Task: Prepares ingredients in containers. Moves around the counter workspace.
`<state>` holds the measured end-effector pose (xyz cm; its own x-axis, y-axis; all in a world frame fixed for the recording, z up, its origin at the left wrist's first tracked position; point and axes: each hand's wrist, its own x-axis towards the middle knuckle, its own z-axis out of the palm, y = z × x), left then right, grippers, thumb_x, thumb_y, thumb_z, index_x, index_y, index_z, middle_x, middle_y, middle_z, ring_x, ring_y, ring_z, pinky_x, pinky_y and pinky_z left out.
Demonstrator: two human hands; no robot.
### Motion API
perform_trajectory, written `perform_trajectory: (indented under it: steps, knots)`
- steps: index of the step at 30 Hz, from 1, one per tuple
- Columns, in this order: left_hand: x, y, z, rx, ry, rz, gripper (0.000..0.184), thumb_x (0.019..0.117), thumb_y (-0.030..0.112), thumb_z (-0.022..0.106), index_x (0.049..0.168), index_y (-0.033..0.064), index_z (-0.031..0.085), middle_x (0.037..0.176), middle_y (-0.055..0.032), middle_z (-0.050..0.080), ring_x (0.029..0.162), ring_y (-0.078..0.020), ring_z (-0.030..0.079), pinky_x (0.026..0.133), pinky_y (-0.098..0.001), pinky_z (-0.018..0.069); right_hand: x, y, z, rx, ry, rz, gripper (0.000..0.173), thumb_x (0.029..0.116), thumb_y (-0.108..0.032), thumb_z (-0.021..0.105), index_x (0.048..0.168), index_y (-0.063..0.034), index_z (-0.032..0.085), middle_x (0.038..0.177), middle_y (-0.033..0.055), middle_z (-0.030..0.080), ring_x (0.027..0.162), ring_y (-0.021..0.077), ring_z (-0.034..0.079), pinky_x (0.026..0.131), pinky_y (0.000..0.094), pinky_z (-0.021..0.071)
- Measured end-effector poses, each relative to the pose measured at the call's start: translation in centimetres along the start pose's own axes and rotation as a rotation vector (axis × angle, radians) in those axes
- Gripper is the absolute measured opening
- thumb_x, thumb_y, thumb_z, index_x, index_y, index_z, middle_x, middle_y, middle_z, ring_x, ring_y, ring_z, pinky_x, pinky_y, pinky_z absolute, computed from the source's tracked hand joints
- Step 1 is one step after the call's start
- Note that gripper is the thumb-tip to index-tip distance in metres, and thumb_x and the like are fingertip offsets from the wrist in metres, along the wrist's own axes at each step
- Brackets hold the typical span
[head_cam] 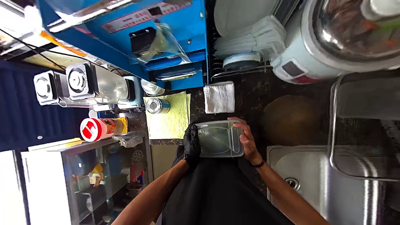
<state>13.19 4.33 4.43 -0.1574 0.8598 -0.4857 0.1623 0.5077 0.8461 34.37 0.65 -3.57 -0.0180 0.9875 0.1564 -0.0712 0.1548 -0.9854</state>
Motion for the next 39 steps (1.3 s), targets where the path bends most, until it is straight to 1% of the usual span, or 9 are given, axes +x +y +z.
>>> perform_trajectory:
  steps: [4, 8, 15, 20, 27, 30, 32, 35, 39]
  knots:
    - [-0.3, -1.6, -1.7, 0.162, -0.182, 0.203, 0.049, 0.1109, 0.02, 0.025, 0.147, -0.0079, 0.043, 0.143, -0.025, 0.053, 0.134, -0.0221, 0.051, 0.116, -0.0357, 0.0387, 0.3, -1.4, -1.0, -0.09, -0.036, 0.043, 0.044, 0.1068, -0.046, 0.038, 0.129, -0.0158, 0.06, 0.151, 0.0075, 0.051, 0.143, 0.0232, 0.045, 0.117, 0.0435, 0.0401]
    - [1.5, -5.4, -4.6, -0.21, -0.123, 0.159, 0.046, 0.1108, 0.025, 0.034, 0.15, 0.0009, 0.039, 0.135, -0.016, 0.062, 0.12, -0.0218, 0.062, 0.101, -0.0404, 0.0531, 2.0, -6.0, -2.4, -0.682, -0.115, -0.036, 0.048, 0.0996, -0.037, 0.048, 0.129, -0.0038, 0.066, 0.155, 0.0277, 0.041, 0.15, 0.0428, 0.03, 0.123, 0.0559, 0.0256]
    - [-0.2, -8.6, -10.1, -0.341, -0.216, 0.019, 0.032, 0.1077, 0.024, 0.044, 0.126, 0.0031, 0.061, 0.09, -0.0033, 0.067, 0.075, -0.0085, 0.062, 0.069, -0.0273, 0.054, 5.6, -9.8, 5.4, -1.055, -0.595, -0.246, 0.094, 0.0828, -0.074, 0.063, 0.146, -0.0052, 0.053, 0.157, 0.017, 0.046, 0.151, 0.0365, 0.034, 0.125, 0.0613, 0.021]
    - [-3.3, -7.1, -8.7, 0.064, -0.34, 0.25, 0.044, 0.1085, 0.03, 0.045, 0.146, 0.0081, 0.049, 0.138, -0.016, 0.06, 0.124, -0.0257, 0.06, 0.107, -0.0461, 0.0478, 5.3, -8.8, 7.5, -1.311, -0.706, -0.276, 0.11, 0.0757, -0.084, 0.059, 0.156, -0.0104, 0.041, 0.162, 0.0157, 0.039, 0.151, 0.0367, 0.032, 0.12, 0.0675, 0.0205]
    - [-2.0, -5.4, -5.7, 0.143, -0.434, 0.237, 0.058, 0.1098, 0.036, 0.039, 0.158, 0.0052, 0.032, 0.152, -0.0255, 0.045, 0.136, -0.0374, 0.05, 0.112, -0.0535, 0.042, 5.1, -7.8, 7.7, -1.382, -0.662, -0.339, 0.112, 0.0684, -0.085, 0.055, 0.151, -0.0097, 0.046, 0.159, 0.0186, 0.042, 0.144, 0.0383, 0.041, 0.111, 0.0622, 0.0309]
    - [-1.5, -5.3, -6.2, 0.185, -0.499, 0.204, 0.061, 0.1096, 0.042, 0.036, 0.16, 0.0082, 0.028, 0.156, -0.0247, 0.04, 0.143, -0.0356, 0.043, 0.117, -0.0523, 0.0359, 5.3, -7.5, 7.5, -1.218, -0.615, -0.321, 0.1, 0.0793, -0.083, 0.049, 0.144, -0.0073, 0.055, 0.156, 0.0173, 0.047, 0.144, 0.0342, 0.043, 0.115, 0.0583, 0.0303]
    - [-1.0, -4.2, -6.3, 0.279, -0.498, 0.211, 0.064, 0.1086, 0.042, 0.037, 0.162, 0.0093, 0.023, 0.159, -0.0243, 0.036, 0.144, -0.0364, 0.042, 0.115, -0.0544, 0.0375, 5.8, -7.3, 6.3, -0.95, -0.484, -0.287, 0.075, 0.0976, -0.066, 0.045, 0.137, -0.0038, 0.058, 0.149, 0.0157, 0.055, 0.141, 0.0288, 0.048, 0.118, 0.0524, 0.0358]
    - [0.0, -2.4, -4.4, 0.412, -0.358, 0.334, 0.064, 0.1042, 0.037, 0.044, 0.159, 0.0072, 0.03, 0.154, -0.0259, 0.04, 0.138, -0.0406, 0.045, 0.108, -0.0573, 0.0428, 6.1, -8.0, 2.9, -0.887, -0.183, -0.19, 0.051, 0.1067, -0.036, 0.038, 0.136, 0.0007, 0.057, 0.143, 0.0167, 0.059, 0.14, 0.0278, 0.05, 0.119, 0.0506, 0.0379]
    - [2.3, -1.3, -2.1, 0.334, -0.262, 0.303, 0.055, 0.11, 0.034, 0.033, 0.158, 0.0081, 0.032, 0.156, -0.022, 0.042, 0.141, -0.0348, 0.045, 0.114, -0.0522, 0.0399, 5.2, -5.9, 0.5, -0.55, 0.044, 0.316, 0.058, 0.1093, -0.03, 0.024, 0.153, 0.008, 0.03, 0.15, 0.0237, 0.049, 0.138, 0.0259, 0.051, 0.115, 0.0388, 0.0433]
